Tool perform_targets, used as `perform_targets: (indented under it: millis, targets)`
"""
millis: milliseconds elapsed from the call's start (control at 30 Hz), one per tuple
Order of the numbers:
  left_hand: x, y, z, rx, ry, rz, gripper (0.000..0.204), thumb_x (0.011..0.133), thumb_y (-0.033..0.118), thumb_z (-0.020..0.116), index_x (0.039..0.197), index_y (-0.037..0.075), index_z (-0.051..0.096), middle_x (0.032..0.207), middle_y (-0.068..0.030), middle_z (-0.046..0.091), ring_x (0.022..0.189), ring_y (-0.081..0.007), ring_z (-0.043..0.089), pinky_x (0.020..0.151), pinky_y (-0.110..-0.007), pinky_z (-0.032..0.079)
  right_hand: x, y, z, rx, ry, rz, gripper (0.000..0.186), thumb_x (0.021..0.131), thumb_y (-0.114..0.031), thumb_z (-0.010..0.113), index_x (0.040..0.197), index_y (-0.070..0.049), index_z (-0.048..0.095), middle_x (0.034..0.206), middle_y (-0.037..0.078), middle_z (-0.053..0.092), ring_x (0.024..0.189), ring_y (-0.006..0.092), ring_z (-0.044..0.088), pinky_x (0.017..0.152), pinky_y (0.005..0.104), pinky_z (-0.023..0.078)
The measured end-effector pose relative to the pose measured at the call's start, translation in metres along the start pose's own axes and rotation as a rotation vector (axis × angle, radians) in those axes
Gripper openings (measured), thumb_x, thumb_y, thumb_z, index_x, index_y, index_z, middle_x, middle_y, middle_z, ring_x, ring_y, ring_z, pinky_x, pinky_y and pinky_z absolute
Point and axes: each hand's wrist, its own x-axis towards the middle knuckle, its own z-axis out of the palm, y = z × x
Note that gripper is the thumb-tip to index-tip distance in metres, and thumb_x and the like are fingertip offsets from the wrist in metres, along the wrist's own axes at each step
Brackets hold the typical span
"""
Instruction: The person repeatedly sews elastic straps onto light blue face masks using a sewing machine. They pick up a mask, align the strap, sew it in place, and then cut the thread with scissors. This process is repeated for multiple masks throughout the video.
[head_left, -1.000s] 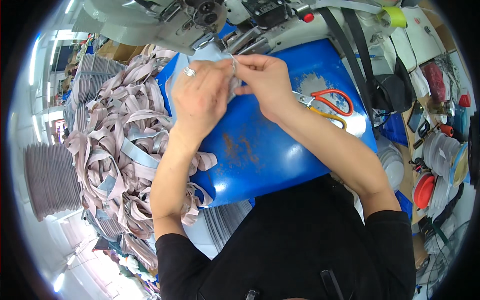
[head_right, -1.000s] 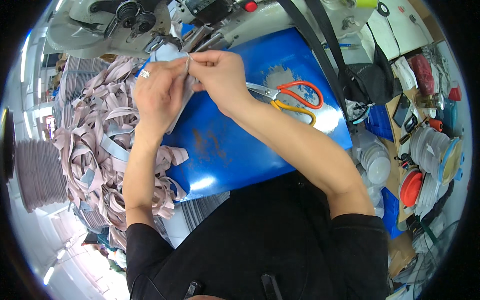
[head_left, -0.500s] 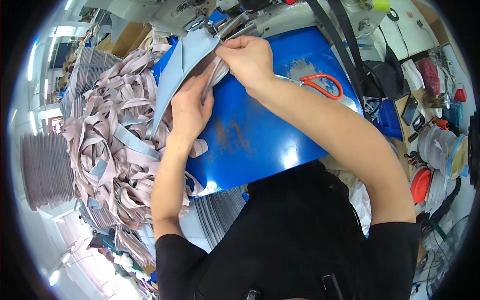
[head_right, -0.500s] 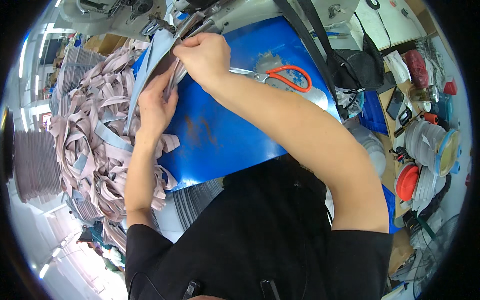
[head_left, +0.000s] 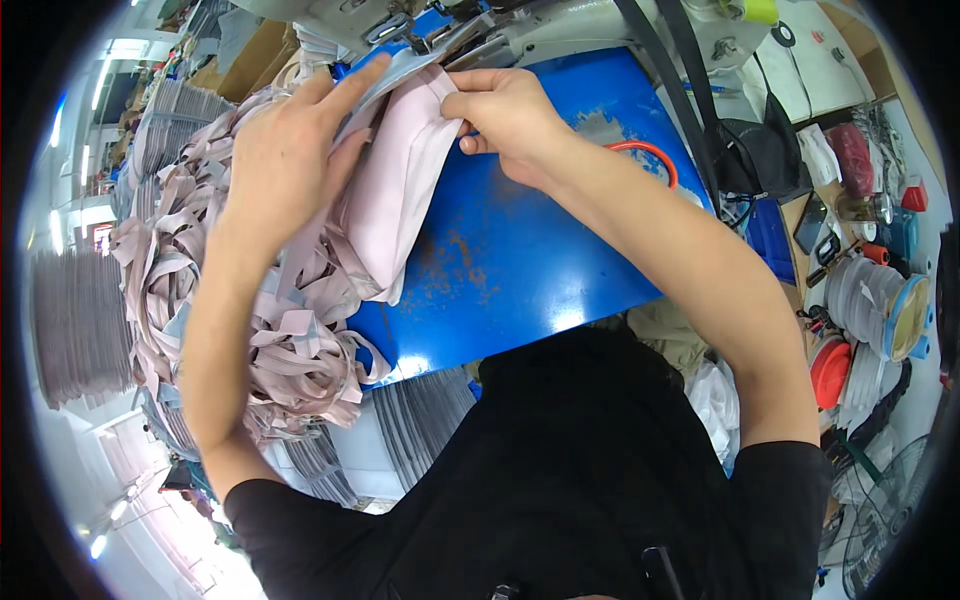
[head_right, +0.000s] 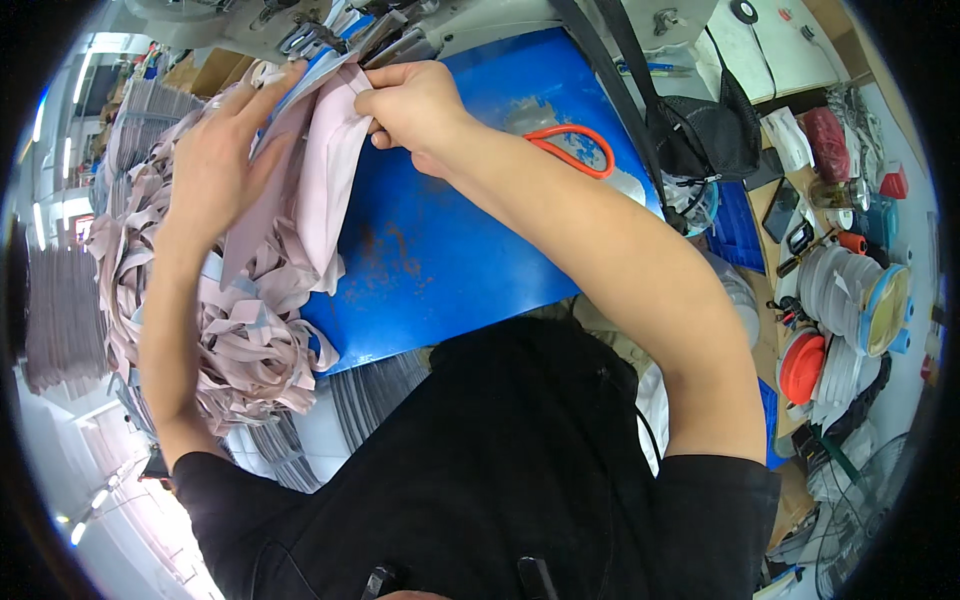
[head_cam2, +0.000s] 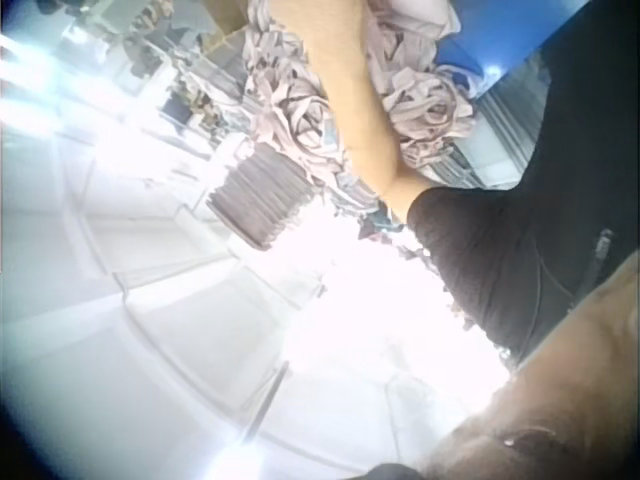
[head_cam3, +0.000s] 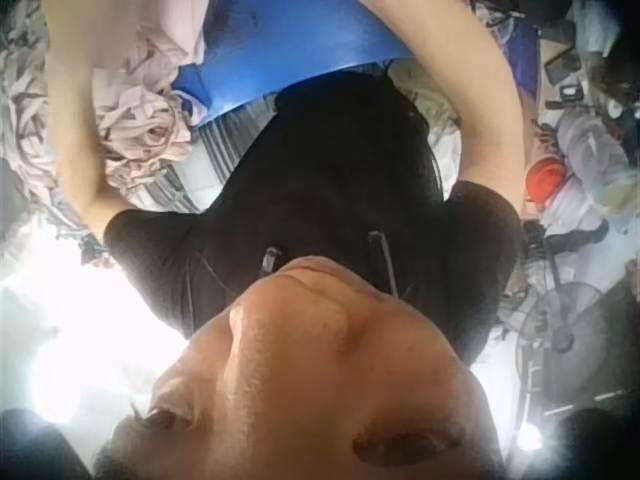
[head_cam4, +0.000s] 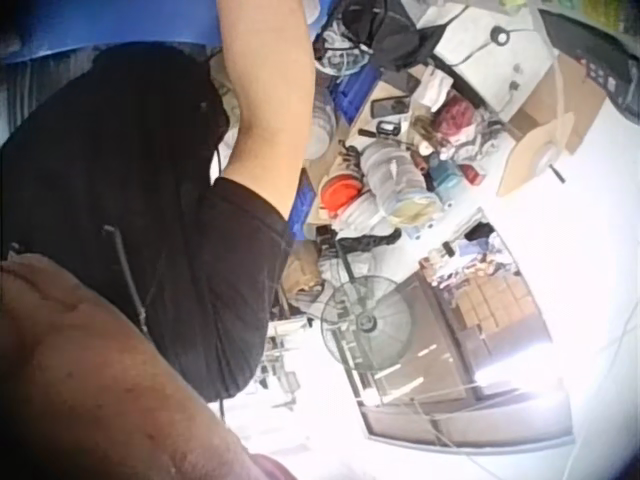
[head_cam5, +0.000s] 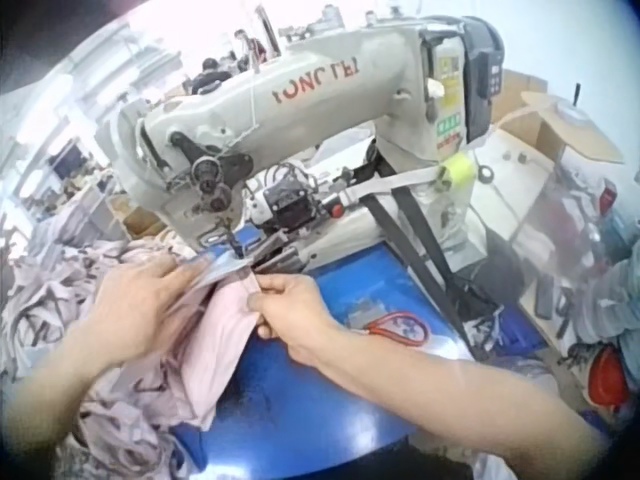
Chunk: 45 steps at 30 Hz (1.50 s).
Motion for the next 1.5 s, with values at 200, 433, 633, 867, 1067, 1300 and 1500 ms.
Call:
perform_targets:
  millis: [200, 433, 633, 867, 1067, 1300, 1500]
  targets:
    - [0.017, -0.036, -0.002, 0.091, -0.196, 0.242, 0.069, 0.087, 0.001, 0.065, 0.152, 0.025, 0.057, 0.098, -0.0138, 0.063, 0.084, -0.0361, 0.067, 0.075, -0.046, 0.055, -0.003, 0.008, -0.007, 0.038, -0.012, -0.054, 0.033, 0.088, -0.002, 0.071, 0.120, 0.004, 0.075, 0.090, 0.006, 0.073, 0.067, 0.0088, 0.060, 0.053, 0.0248, 0.048]
    - [0.022, -0.031, -0.008, 0.232, -0.188, 0.321, 0.063, 0.087, 0.003, 0.065, 0.146, 0.023, 0.064, 0.097, -0.0133, 0.064, 0.073, -0.0300, 0.069, 0.069, -0.042, 0.057, -0.002, 0.006, -0.008, 0.006, -0.035, -0.039, 0.030, 0.091, -0.007, 0.072, 0.119, 0.002, 0.076, 0.086, 0.002, 0.070, 0.069, 0.0078, 0.059, 0.057, 0.0251, 0.049]
    - [0.027, -0.010, -0.010, 0.296, -0.223, 0.261, 0.055, 0.087, 0.009, 0.064, 0.142, 0.015, 0.066, 0.095, -0.0123, 0.065, 0.072, -0.0265, 0.071, 0.066, -0.038, 0.057, 0.008, 0.007, -0.003, 0.057, 0.023, -0.057, 0.026, 0.093, -0.010, 0.075, 0.115, 0.003, 0.076, 0.086, 0.002, 0.071, 0.069, 0.0096, 0.063, 0.059, 0.0272, 0.053]
    - [0.024, 0.034, 0.007, 0.318, -0.213, 0.049, 0.051, 0.084, 0.008, 0.065, 0.135, 0.005, 0.067, 0.093, -0.0127, 0.067, 0.070, -0.0287, 0.073, 0.061, -0.038, 0.058, 0.013, 0.017, -0.006, 0.111, -0.003, -0.110, 0.027, 0.095, -0.009, 0.074, 0.119, 0.003, 0.075, 0.091, 0.004, 0.073, 0.075, 0.0108, 0.069, 0.064, 0.0297, 0.058]
    - [0.032, 0.060, 0.028, 0.162, -0.037, -0.048, 0.030, 0.080, 0.008, 0.068, 0.108, -0.004, 0.067, 0.084, -0.0144, 0.071, 0.071, -0.0284, 0.074, 0.060, -0.037, 0.058, 0.007, 0.029, -0.014, 0.091, -0.016, -0.177, 0.033, 0.096, -0.007, 0.073, 0.126, 0.006, 0.072, 0.100, 0.005, 0.074, 0.081, 0.0074, 0.065, 0.070, 0.0221, 0.053]
    - [0.044, 0.080, 0.042, -0.013, -0.027, -0.213, 0.032, 0.083, 0.008, 0.066, 0.112, -0.007, 0.062, 0.085, -0.0188, 0.071, 0.073, -0.0367, 0.073, 0.062, -0.044, 0.058, -0.003, 0.034, -0.023, 0.078, -0.044, -0.193, 0.039, 0.096, -0.008, 0.075, 0.132, 0.006, 0.069, 0.103, 0.006, 0.074, 0.085, 0.0078, 0.064, 0.074, 0.0226, 0.053]
    - [0.044, 0.088, 0.059, -0.285, 0.059, -0.477, 0.031, 0.087, 0.015, 0.068, 0.112, -0.003, 0.062, 0.100, -0.0221, 0.072, 0.081, -0.0391, 0.073, 0.068, -0.048, 0.057, -0.013, 0.045, -0.039, -0.154, -0.072, -0.373, 0.041, 0.093, -0.005, 0.074, 0.134, 0.000, 0.069, 0.122, 0.011, 0.068, 0.095, 0.0139, 0.066, 0.084, 0.0272, 0.055]
